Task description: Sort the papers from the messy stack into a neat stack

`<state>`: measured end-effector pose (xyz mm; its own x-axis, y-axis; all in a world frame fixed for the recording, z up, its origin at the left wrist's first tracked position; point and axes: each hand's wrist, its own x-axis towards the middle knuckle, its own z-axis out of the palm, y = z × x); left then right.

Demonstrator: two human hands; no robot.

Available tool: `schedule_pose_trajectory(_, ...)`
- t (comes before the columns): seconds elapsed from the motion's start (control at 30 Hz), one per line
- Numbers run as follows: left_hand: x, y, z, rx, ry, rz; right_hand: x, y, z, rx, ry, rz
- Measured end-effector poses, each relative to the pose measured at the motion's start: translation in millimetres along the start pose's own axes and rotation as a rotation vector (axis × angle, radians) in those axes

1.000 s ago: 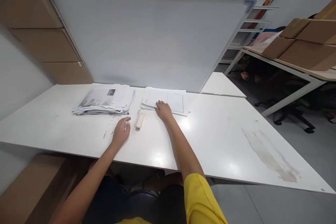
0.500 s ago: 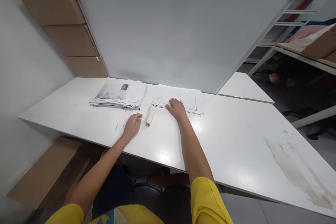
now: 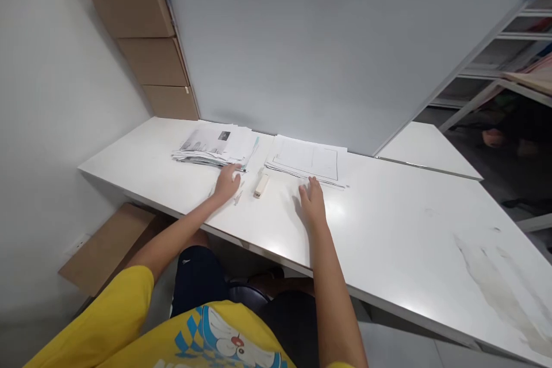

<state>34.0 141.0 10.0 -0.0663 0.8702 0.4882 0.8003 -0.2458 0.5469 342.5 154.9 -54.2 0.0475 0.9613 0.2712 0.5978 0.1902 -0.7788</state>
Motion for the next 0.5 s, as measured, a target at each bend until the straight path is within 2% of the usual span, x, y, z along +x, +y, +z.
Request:
schedule_pose_trajectory(0.1, 57, -23, -22, 0.194, 0.072, -0.195, -18, -1, -5, 0.109, 0.016, 0.092)
schedule_pose_trajectory(0.17, 83, -40, -30, 0.309, 0.004, -0.379, -19, -3, -5, 0.13, 0.02, 0.116)
schedule_pose_trajectory(0.23, 89, -55, -32, 0.396, -0.058, -0.449, -17, -5, -6, 0.142, 0.025, 0.124)
schedule_pose_trajectory(0.4, 52, -78, -25, 0.421, 0.055, -0.234, -15, -7, -6, 0.186, 0.033, 0.184)
schedule_pose_trajectory(0.5, 33, -78, -25, 0.378, 0.082, -0.201, -17, -6, -6, 0.166, 0.022, 0.185)
